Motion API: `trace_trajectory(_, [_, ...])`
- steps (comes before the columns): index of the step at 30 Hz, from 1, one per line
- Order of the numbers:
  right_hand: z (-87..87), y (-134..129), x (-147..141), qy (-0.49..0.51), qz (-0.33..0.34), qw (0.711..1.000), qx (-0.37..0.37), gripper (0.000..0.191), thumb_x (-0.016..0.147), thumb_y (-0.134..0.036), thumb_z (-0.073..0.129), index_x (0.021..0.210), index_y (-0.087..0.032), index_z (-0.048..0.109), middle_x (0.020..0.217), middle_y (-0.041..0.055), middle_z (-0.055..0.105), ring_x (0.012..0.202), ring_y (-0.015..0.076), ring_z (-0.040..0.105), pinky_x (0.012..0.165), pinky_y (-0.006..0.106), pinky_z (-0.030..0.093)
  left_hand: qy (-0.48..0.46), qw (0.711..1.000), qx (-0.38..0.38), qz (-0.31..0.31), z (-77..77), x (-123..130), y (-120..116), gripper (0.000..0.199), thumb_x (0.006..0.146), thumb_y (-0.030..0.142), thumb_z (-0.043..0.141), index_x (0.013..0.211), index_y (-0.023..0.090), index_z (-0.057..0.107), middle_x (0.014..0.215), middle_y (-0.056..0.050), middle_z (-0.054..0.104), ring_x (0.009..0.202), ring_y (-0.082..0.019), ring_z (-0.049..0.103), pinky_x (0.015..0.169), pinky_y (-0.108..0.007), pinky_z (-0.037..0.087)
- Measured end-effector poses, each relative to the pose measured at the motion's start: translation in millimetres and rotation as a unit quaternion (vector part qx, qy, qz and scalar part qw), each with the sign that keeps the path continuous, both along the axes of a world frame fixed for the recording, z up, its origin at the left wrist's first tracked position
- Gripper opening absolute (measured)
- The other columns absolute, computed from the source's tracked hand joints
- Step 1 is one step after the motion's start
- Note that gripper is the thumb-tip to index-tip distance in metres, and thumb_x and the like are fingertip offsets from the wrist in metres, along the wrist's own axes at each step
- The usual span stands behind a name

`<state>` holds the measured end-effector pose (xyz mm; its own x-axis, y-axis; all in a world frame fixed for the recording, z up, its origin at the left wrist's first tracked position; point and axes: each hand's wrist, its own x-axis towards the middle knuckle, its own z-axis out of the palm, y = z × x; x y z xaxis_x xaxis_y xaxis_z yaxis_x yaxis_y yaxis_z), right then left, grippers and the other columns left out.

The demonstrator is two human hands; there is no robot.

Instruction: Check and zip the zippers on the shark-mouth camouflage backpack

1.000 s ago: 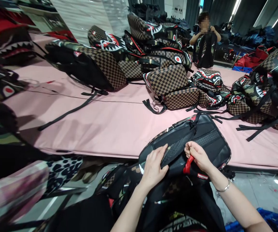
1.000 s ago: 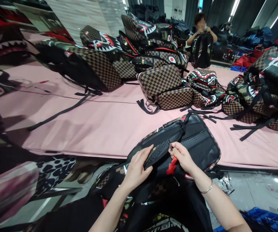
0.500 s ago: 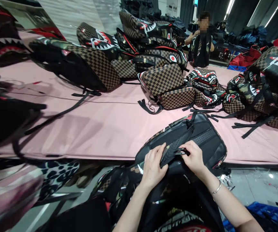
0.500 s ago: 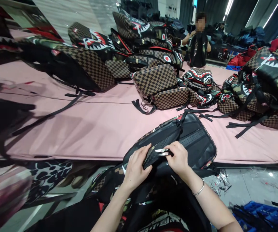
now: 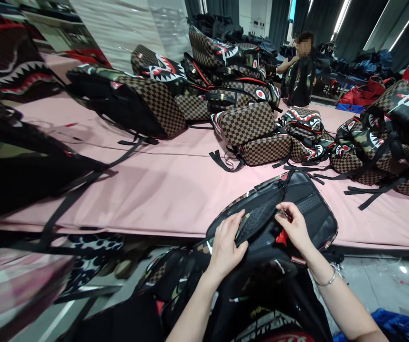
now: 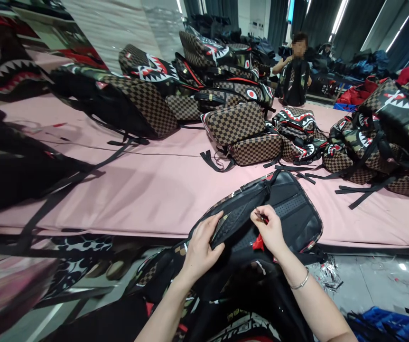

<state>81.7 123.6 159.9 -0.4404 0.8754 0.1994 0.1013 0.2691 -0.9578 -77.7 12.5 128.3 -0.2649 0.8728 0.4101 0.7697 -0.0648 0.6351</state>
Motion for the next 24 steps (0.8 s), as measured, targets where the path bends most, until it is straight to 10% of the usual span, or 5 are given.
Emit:
trace_trajectory(11, [-14.6, 20.7, 17.6, -0.118, 0.032, 0.944, 0.307, 0.009, 0.085, -0.021, 0.050, 0.091, -0.020, 0.057, 0.085, 0.0051, 0.059, 0.080, 0.0190, 0.052, 0.073, 0.034, 0.042, -0.046, 0.999, -0.013, -0.013, 3.3, -2.4, -2.3, 0.073, 0.062, 0.009, 0.047, 0.133, 0.022, 0.034, 0.127, -0.007, 0.047, 0.117, -0.023, 0.043, 0.100, -0.040, 0.035])
trace_trajectory(24, [-0.6, 45.6, 19.0, -0.111, 0.165, 0.906, 0.375, 0.013, 0.087, -0.024, 0.050, 0.097, -0.020, 0.058, 0.088, 0.0064, 0.059, 0.083, 0.0186, 0.053, 0.073, 0.035, 0.045, -0.084, 0.996, -0.015, -0.024, 3.2, -2.1, -6.1, 0.076, 0.059, 0.006, 0.045, 0.132, 0.024, 0.035, 0.130, -0.005, 0.046, 0.121, -0.022, 0.041, 0.104, -0.041, 0.032])
